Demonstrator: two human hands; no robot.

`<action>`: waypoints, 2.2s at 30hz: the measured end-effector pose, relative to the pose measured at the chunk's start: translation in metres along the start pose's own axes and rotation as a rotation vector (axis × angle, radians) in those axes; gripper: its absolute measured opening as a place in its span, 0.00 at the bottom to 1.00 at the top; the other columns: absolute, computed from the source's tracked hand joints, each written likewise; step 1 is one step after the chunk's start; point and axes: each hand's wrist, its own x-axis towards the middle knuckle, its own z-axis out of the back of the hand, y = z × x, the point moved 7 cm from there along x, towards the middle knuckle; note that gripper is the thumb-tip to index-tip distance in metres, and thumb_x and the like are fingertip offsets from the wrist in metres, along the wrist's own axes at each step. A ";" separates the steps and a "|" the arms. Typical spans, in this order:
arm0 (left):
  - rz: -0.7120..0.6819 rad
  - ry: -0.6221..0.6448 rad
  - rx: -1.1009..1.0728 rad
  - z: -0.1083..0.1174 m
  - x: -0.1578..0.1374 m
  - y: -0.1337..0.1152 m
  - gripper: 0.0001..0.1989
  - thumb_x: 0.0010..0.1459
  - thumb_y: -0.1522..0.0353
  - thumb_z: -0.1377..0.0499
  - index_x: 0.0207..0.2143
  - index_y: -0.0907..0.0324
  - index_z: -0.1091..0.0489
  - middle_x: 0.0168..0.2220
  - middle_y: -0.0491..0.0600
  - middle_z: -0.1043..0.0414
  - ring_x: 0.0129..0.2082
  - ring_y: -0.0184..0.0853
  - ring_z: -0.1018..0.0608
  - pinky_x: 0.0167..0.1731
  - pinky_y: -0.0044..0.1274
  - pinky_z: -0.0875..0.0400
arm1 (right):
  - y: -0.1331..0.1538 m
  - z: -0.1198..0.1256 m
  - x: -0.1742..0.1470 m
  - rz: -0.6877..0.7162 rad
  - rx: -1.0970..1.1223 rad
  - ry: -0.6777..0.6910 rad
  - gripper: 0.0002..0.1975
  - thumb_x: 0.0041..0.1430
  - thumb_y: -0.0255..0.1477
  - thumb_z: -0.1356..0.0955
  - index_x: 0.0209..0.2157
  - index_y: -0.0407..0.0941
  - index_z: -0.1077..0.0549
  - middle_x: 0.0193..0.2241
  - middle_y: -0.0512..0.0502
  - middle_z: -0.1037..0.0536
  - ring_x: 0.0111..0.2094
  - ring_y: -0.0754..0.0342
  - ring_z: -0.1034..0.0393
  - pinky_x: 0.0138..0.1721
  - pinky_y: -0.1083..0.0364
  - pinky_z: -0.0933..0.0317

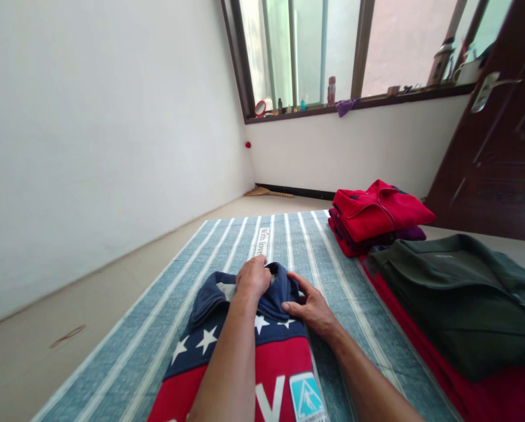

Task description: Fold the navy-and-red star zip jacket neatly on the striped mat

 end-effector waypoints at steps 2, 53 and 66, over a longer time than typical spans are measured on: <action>0.004 -0.005 0.013 0.000 0.000 0.000 0.11 0.56 0.70 0.45 0.41 0.56 0.26 0.42 0.54 0.22 0.45 0.41 0.23 0.39 0.26 0.33 | 0.000 0.000 0.000 -0.002 0.003 0.000 0.41 0.38 0.40 0.22 0.56 0.51 0.32 0.51 0.45 0.28 0.49 0.41 0.31 0.45 0.45 0.33; -0.025 -0.031 -0.025 0.001 0.001 -0.003 0.13 0.50 0.74 0.41 0.39 0.57 0.26 0.39 0.49 0.21 0.41 0.35 0.22 0.39 0.21 0.33 | -0.008 -0.001 0.002 -0.011 0.006 0.010 0.41 0.40 0.39 0.22 0.57 0.51 0.34 0.52 0.43 0.29 0.49 0.41 0.31 0.47 0.43 0.34; -0.090 -0.058 -0.009 0.003 0.000 -0.008 0.11 0.52 0.75 0.44 0.35 0.55 0.24 0.38 0.49 0.21 0.42 0.35 0.22 0.41 0.20 0.33 | -0.001 -0.001 0.001 -0.003 0.000 -0.002 0.41 0.38 0.40 0.22 0.56 0.51 0.33 0.51 0.44 0.28 0.49 0.41 0.32 0.46 0.44 0.33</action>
